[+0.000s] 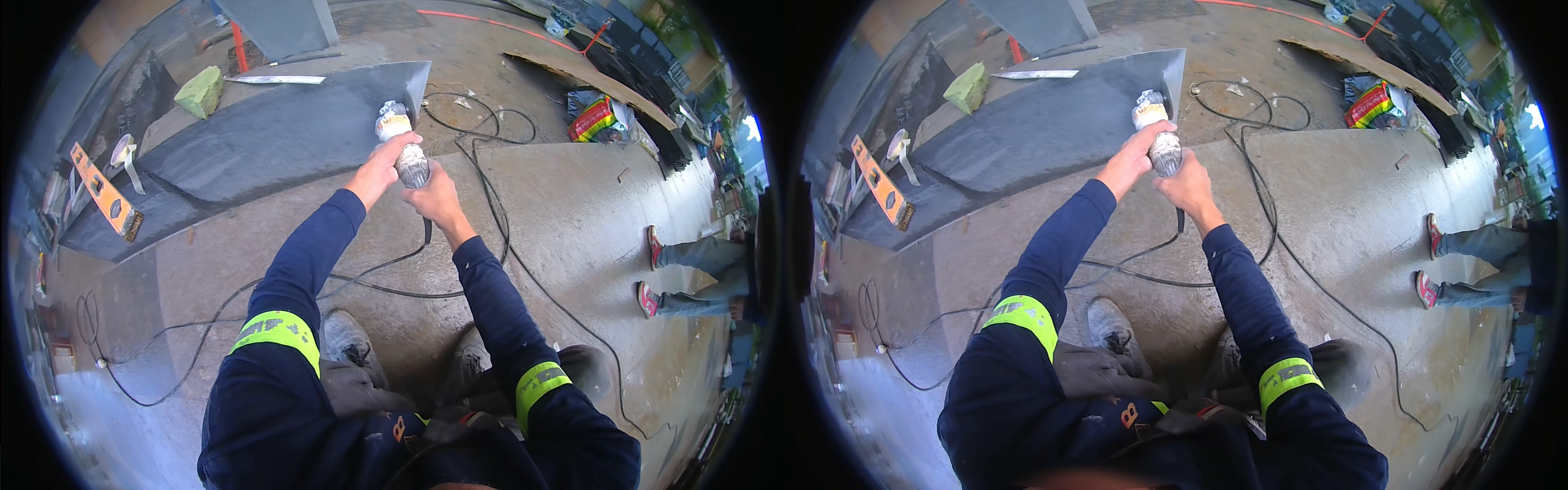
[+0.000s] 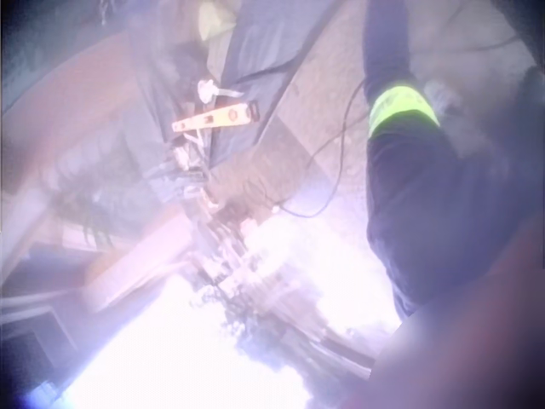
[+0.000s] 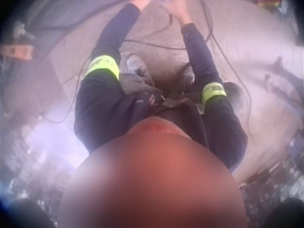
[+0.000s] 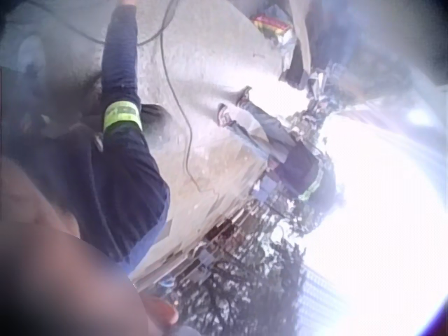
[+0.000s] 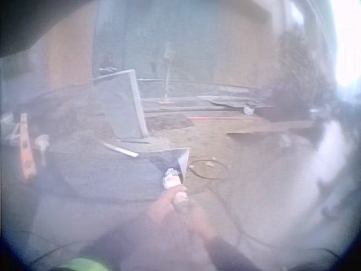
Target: The person uses an angle grinder to grind the edge of a dark stone slab placed on the floor. The person remains kneeling and moves the grinder along the edge to smooth or shape it.
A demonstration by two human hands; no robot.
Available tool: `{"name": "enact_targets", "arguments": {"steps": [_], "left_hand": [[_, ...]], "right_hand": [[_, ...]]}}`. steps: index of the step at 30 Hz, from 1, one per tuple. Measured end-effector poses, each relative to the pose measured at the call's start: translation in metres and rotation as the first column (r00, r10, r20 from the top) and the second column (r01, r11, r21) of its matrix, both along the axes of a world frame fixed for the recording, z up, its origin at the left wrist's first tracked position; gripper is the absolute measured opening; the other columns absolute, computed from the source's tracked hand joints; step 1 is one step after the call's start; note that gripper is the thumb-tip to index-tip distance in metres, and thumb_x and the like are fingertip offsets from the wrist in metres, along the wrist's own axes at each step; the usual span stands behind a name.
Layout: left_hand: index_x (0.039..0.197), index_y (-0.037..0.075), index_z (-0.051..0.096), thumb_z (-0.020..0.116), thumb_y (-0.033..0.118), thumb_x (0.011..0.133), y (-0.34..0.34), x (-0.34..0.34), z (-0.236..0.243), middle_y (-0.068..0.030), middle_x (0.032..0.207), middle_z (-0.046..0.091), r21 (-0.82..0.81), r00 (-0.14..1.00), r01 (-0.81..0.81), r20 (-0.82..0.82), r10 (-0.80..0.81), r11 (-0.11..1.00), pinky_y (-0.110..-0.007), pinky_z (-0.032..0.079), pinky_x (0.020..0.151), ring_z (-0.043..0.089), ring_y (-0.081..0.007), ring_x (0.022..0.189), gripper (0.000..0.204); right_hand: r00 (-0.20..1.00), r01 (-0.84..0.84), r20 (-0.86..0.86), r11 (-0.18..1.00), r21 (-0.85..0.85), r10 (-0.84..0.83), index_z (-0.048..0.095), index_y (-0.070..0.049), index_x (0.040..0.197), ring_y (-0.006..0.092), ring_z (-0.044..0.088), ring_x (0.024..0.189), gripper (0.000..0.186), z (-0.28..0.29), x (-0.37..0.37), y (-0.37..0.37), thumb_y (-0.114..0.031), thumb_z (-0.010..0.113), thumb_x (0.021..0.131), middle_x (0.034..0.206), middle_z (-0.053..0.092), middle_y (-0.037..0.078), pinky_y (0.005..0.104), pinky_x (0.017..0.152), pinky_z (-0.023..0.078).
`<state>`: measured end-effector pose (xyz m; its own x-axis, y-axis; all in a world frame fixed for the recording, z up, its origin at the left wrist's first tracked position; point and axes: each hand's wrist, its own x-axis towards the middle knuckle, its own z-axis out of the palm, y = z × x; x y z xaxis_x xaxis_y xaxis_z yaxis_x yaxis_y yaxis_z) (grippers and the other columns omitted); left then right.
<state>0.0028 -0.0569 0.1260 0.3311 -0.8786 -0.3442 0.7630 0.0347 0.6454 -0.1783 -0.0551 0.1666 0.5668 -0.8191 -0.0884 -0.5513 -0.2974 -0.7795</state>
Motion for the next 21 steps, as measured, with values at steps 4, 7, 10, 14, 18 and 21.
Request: {"name": "enact_targets", "arguments": {"steps": [4,7,10,14,18,21], "left_hand": [[0.118,0.005,0.070,0.091,0.004,0.088,0.002,-0.001,0.005,-0.0067,0.094,0.073,-0.018,1.000,0.004,-0.003,-0.004,1.000,-0.043,0.065,0.070,0.076,-0.0241,0.081,0.036],[0.116,0.009,0.069,0.090,0.005,0.092,0.002,-0.003,0.012,-0.0058,0.093,0.074,-0.016,0.999,0.049,0.013,-0.049,0.999,-0.043,0.067,0.070,0.077,-0.0234,0.080,0.032],[0.116,0.010,0.069,0.090,0.005,0.092,0.005,-0.009,0.019,-0.0056,0.092,0.073,-0.047,0.999,0.043,0.018,-0.042,0.998,-0.043,0.067,0.070,0.078,-0.0236,0.080,0.031],[0.116,0.010,0.069,0.089,0.005,0.093,0.008,-0.013,0.030,-0.0056,0.091,0.074,-0.054,0.999,0.039,0.017,-0.039,0.998,-0.042,0.067,0.070,0.078,-0.0234,0.080,0.030],[0.116,0.009,0.069,0.089,0.005,0.094,0.009,-0.016,0.036,-0.0064,0.091,0.075,-0.041,0.999,0.036,0.007,-0.036,0.999,-0.042,0.067,0.069,0.078,-0.0233,0.079,0.030],[0.116,0.009,0.069,0.089,0.005,0.095,0.010,-0.018,0.037,-0.0069,0.092,0.075,-0.035,1.000,0.020,0.002,-0.020,0.999,-0.042,0.067,0.069,0.078,-0.0232,0.079,0.029]], "right_hand": [[1.000,0.002,0.020,0.997,-0.074,-0.001,0.067,0.005,0.134,0.0369,0.084,0.098,0.069,0.005,-0.001,0.004,-0.023,0.090,0.076,0.108,0.083,0.024,0.0461,0.089,0.065],[1.000,0.000,0.003,0.995,-0.098,0.000,0.068,0.006,0.134,0.0357,0.084,0.097,0.068,0.013,-0.007,0.006,-0.022,0.090,0.076,0.106,0.083,0.024,0.0455,0.087,0.065],[1.000,-0.001,0.012,0.997,-0.077,0.002,0.067,0.006,0.134,0.0346,0.084,0.094,0.069,0.021,-0.012,0.008,-0.022,0.090,0.075,0.106,0.083,0.024,0.0452,0.085,0.065],[1.000,-0.002,0.021,0.995,-0.097,0.004,0.067,0.007,0.134,0.0330,0.084,0.091,0.070,0.029,-0.018,0.009,-0.022,0.091,0.075,0.104,0.083,0.023,0.0451,0.083,0.066],[1.000,0.004,0.013,0.994,-0.112,-0.003,0.068,0.007,0.135,0.0335,0.085,0.094,0.071,0.034,-0.019,0.012,-0.023,0.091,0.075,0.105,0.083,0.023,0.0445,0.085,0.066],[1.000,0.007,0.005,0.993,-0.115,-0.007,0.068,0.006,0.136,0.0339,0.085,0.096,0.071,0.038,-0.020,0.014,-0.023,0.091,0.075,0.107,0.083,0.023,0.0441,0.087,0.066]]}}
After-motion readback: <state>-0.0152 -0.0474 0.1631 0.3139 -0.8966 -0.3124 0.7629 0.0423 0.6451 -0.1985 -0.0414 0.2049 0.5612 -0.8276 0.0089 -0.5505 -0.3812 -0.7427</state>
